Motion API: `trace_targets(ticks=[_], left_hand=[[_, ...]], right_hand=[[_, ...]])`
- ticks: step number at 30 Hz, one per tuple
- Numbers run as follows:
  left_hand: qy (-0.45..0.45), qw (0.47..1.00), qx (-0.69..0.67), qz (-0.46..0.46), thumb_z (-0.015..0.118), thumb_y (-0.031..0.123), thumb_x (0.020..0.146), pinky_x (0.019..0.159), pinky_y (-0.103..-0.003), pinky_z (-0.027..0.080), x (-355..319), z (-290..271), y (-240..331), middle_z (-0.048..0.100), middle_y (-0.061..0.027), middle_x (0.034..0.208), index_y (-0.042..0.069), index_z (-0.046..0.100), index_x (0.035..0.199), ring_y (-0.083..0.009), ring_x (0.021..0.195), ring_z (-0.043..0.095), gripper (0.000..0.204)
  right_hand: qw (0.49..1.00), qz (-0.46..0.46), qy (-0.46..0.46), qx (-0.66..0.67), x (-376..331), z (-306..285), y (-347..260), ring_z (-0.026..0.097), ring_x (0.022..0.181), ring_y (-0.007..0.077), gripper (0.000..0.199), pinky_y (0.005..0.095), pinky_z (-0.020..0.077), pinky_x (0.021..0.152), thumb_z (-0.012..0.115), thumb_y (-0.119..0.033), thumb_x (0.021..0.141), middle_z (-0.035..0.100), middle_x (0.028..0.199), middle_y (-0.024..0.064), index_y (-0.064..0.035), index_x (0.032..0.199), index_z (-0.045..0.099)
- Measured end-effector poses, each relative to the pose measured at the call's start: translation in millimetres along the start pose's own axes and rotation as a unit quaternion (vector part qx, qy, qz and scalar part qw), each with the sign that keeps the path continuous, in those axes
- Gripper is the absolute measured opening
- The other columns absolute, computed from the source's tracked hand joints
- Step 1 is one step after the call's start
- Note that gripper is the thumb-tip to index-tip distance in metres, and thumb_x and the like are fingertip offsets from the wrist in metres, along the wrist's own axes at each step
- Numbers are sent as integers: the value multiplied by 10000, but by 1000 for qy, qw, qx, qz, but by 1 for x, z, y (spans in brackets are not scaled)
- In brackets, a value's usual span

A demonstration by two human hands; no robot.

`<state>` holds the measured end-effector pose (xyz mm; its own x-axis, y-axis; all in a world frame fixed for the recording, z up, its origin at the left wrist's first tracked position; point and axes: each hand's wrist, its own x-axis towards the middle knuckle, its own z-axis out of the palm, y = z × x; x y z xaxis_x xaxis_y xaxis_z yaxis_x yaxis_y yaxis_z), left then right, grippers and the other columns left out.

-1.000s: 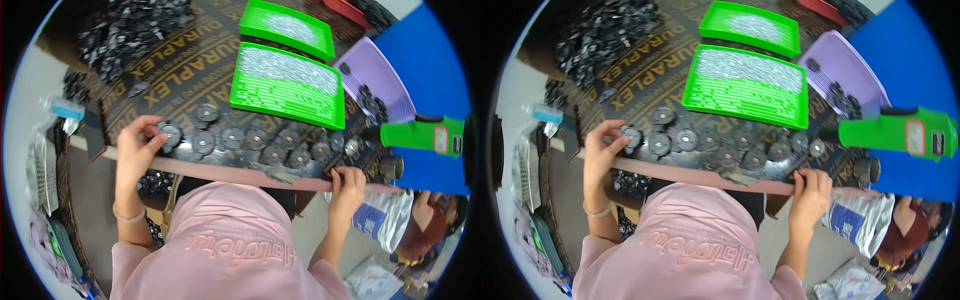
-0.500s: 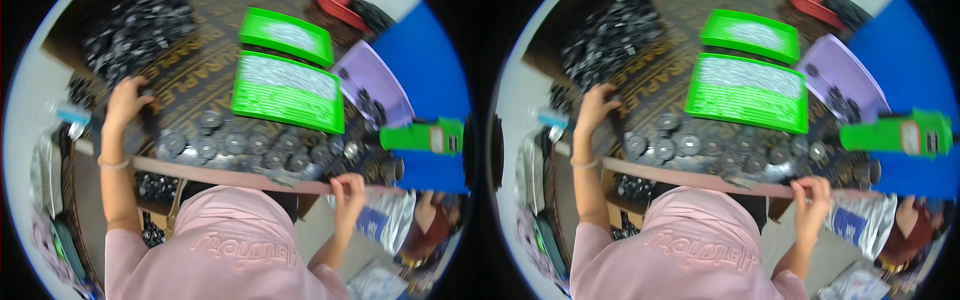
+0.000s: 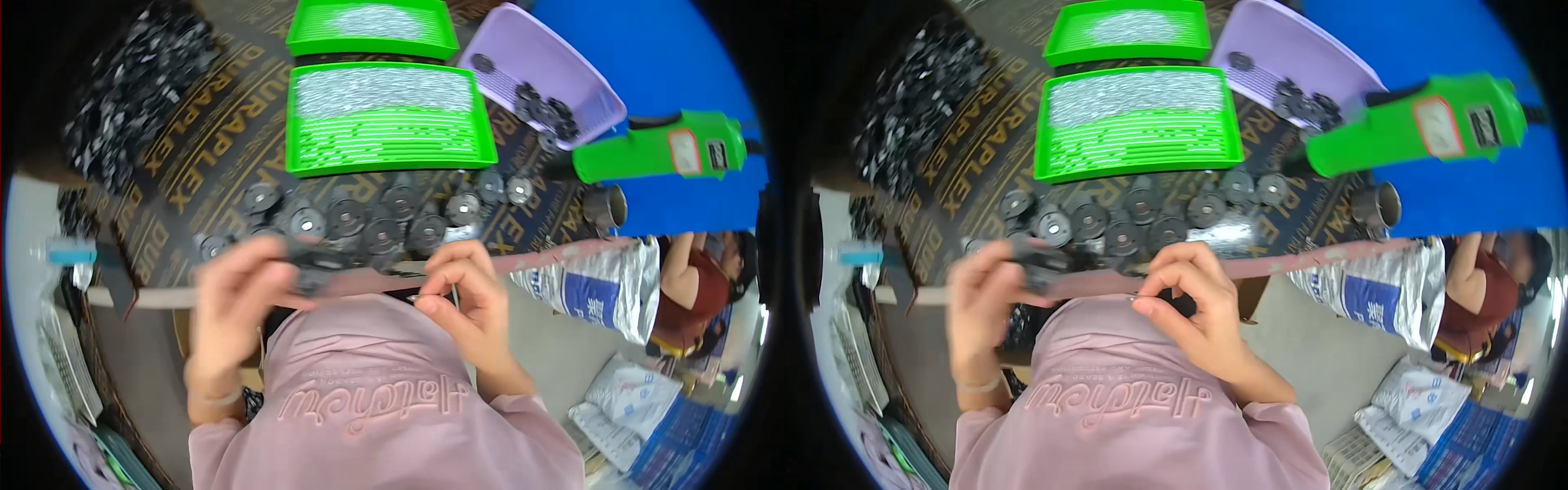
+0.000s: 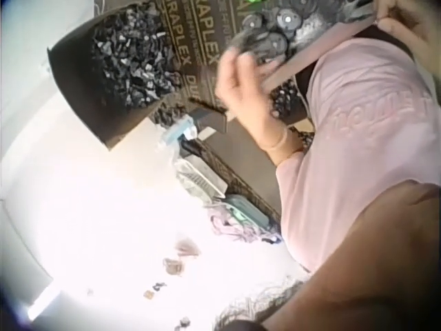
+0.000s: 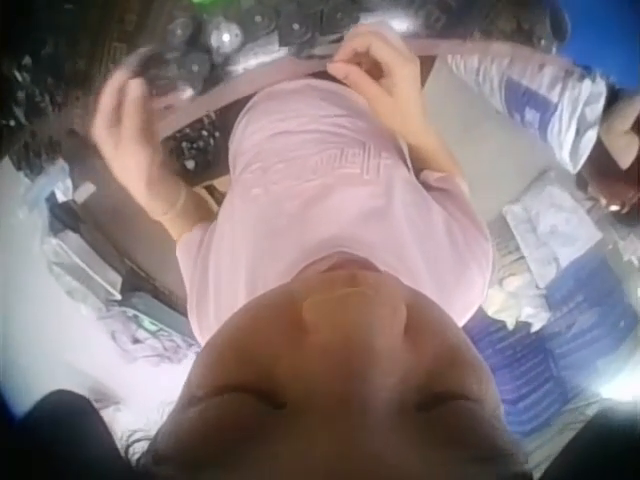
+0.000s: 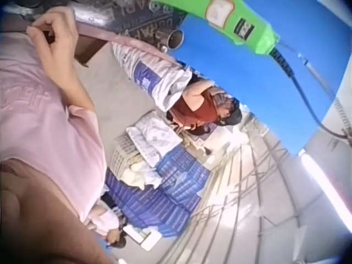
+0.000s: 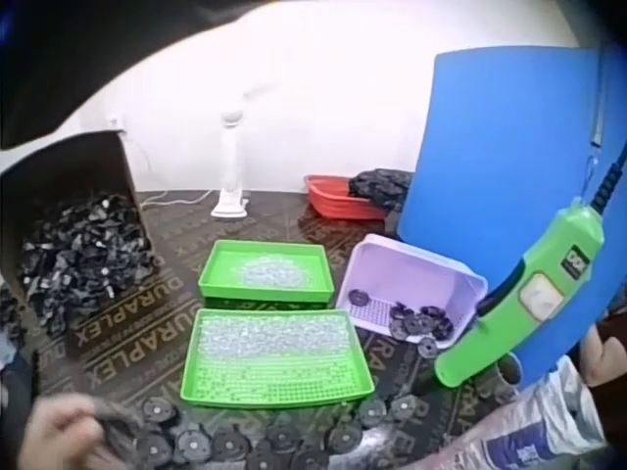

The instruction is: Assemble small plastic components and metal parts using an electric screwdriver at a workbench.

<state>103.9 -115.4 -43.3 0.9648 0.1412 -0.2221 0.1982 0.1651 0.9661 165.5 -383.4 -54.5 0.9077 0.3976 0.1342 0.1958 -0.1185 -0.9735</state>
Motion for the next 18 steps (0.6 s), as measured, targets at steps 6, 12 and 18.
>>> trace_targets(ticks=[6, 12, 18], left_hand=[[-121, 986, -87, -81, 596, 86, 987, 782, -288, 621, 7, 47, -15, 674, -79, 1072, -46, 646, 1185, -152, 961, 676, 244], [-130, 983, -103, -80, 603, 105, 990, 779, -294, 624, 8, 51, -19, 667, -70, 1071, -37, 647, 1163, -136, 956, 665, 228], [-135, 982, -104, -86, 599, 102, 992, 782, -297, 623, 6, 52, -25, 662, -60, 1068, -23, 648, 1164, -130, 962, 659, 218]], right_hand=[[994, -14, -42, -103, 10, 14, -11, 574, 863, 143, 149, 269, 474, 700, 808, -87, 784, 592, 1065, 64, -55, 875, 694], [996, 26, -41, -69, 5, 16, -3, 551, 821, 78, 143, 204, 461, 667, 777, -9, 814, 525, 1077, 70, 10, 900, 665], [999, 47, 4, 7, 7, 19, 3, 582, 718, 75, 141, 205, 462, 560, 818, -54, 787, 618, 972, 57, -31, 873, 708]])
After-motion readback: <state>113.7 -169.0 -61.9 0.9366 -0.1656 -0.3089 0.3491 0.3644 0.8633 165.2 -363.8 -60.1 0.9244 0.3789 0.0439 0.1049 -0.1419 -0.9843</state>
